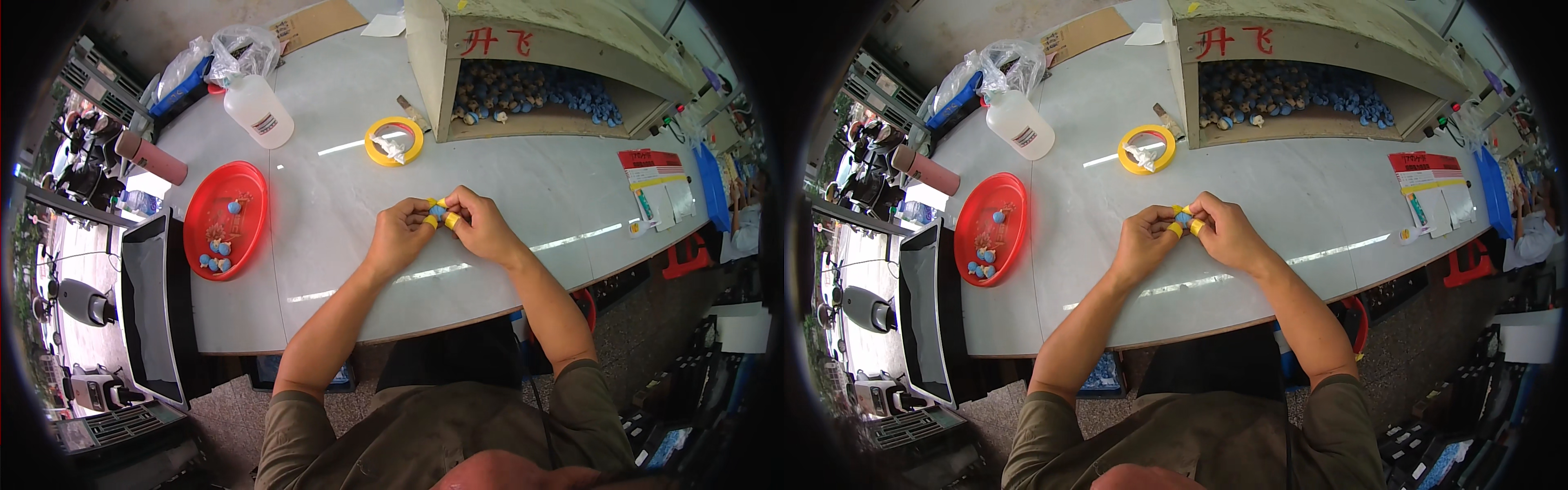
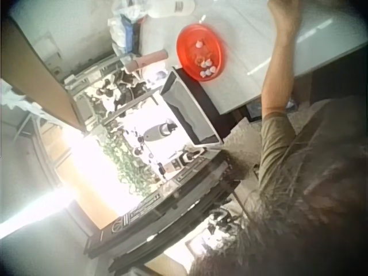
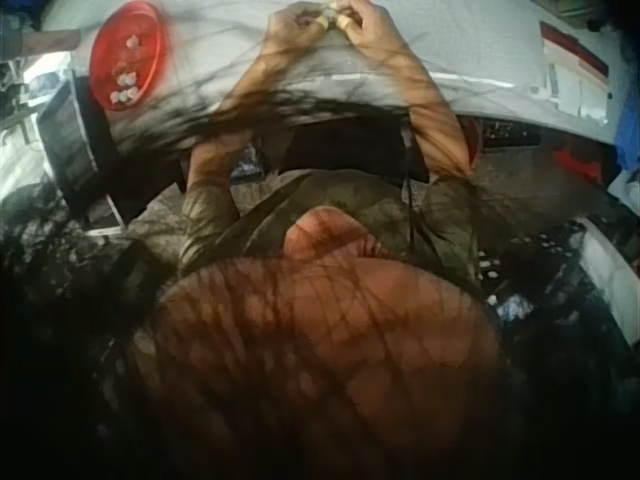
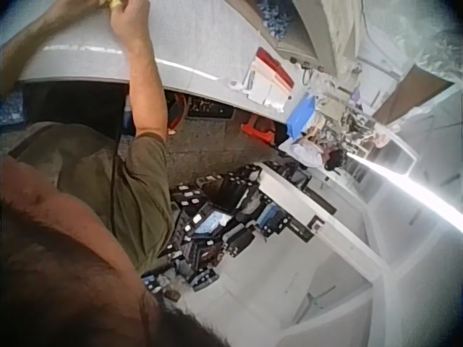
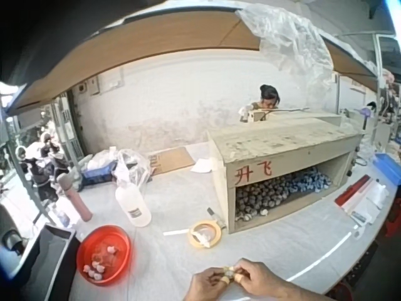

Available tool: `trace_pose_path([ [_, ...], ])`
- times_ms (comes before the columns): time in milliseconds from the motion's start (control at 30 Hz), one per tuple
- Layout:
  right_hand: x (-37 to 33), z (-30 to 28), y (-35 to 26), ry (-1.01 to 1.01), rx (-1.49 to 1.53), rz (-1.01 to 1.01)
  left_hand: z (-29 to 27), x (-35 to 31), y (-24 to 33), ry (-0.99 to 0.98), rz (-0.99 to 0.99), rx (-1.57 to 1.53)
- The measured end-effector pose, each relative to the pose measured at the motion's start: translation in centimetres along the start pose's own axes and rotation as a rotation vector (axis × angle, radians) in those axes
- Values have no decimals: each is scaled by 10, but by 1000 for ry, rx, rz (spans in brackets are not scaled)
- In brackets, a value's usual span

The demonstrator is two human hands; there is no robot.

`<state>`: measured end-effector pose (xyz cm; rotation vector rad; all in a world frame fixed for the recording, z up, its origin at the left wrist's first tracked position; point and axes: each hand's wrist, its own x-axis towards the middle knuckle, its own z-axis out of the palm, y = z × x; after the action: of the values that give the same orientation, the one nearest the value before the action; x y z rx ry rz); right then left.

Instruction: The person assembles small decorative balls by applying glue to a blue sphere and attaching yellow foam pieces. They repeatedly pick up a glue bottle, apply adhesive, and press the foam components onto the sphere, then place the finished items into a red tray.

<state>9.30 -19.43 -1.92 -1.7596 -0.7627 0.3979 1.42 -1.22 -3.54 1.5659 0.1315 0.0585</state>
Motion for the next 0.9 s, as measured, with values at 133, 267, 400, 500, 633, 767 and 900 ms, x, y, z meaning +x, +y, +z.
trace_pose_path([
  [133, 2, -2, 2, -1, 38, 36, 1, 1, -1, -3, 20, -19],
  [267, 3, -3, 5, -26, 100, 90, 1, 1, 0, 4, -11, -17],
  [400, 4, -4, 6, -46, 136, 115, -3, 4, -3, -15, -20, -27],
  [500, 4, -3, 4, -31, 179, 108, -5, 5, -6, -36, -18, -45],
  [633, 3, -5, 2, -46, 188, 128, -7, 6, -4, -67, -15, -52],
  [767, 3, -7, 1, -58, 173, 134, -6, 5, -3, -52, -17, -104],
  [900, 3, -6, 6, -48, 179, 115, -5, 5, -1, -57, -43, -111],
])
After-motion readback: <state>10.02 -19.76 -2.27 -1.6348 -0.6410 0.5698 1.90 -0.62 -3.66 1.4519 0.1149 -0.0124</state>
